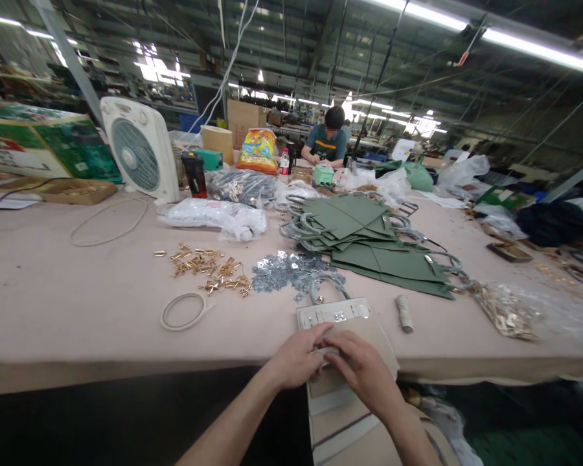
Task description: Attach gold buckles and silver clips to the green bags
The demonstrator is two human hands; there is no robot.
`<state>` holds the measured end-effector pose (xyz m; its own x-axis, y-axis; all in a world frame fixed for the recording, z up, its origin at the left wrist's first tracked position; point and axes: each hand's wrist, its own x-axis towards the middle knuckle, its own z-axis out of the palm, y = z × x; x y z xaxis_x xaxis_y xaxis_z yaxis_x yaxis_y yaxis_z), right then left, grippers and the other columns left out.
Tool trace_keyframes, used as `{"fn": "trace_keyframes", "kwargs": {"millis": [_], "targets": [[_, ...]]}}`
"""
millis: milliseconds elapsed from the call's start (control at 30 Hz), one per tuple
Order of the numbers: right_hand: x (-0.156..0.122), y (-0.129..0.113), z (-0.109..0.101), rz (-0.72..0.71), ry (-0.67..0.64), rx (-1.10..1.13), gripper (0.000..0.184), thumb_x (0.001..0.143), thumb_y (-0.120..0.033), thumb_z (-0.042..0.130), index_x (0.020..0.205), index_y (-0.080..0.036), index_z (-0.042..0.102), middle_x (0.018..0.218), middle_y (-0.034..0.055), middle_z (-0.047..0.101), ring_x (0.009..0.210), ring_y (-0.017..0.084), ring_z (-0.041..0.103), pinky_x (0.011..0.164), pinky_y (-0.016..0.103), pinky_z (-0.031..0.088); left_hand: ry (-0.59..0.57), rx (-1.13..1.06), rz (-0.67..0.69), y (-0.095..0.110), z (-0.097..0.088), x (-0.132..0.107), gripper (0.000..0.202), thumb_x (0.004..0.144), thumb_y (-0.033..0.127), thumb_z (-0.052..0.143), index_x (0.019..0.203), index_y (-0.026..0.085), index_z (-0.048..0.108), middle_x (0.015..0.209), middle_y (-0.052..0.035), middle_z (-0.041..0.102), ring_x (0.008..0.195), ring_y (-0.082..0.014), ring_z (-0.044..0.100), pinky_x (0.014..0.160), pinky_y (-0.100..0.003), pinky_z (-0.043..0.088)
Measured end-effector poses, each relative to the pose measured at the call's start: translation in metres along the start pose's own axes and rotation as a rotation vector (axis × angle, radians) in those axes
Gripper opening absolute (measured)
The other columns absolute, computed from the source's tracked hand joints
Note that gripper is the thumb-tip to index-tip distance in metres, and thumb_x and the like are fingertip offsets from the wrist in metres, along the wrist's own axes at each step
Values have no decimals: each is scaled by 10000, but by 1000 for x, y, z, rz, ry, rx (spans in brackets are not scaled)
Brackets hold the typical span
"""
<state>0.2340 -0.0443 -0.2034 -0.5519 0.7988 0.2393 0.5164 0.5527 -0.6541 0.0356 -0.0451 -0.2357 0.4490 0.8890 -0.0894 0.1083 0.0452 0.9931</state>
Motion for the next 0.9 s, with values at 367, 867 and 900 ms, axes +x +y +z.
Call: {"fn": "trace_keyframes", "kwargs": {"millis": [367,867,900], "targets": [[-9,8,11,-11,86,-125,223,1040,-229,513,1146,-300,696,1024,47,696,949,205,701,859,310,557,25,40,42,2,-2,-1,691,780,133,520,1468,203,503,1249,-106,680,601,-101,643,571,-234,529],[-6,12,6,73,42,83,156,1048,-285,487,972,-255,620,962,54,628,934,222,621,834,340,511,42,-11,9,5,-1,-2,221,899,298,575,899,133,723,715,-8,671,624,-146,691,612,-235,560],[-6,13,7,78,41,92,157,1051,-284,483,967,-254,612,955,50,626,924,217,617,827,334,505,47,-14,-2,5,-1,-2,220,892,292,569,883,132,720,690,-9,668,619,-153,692,599,-238,558]]}}
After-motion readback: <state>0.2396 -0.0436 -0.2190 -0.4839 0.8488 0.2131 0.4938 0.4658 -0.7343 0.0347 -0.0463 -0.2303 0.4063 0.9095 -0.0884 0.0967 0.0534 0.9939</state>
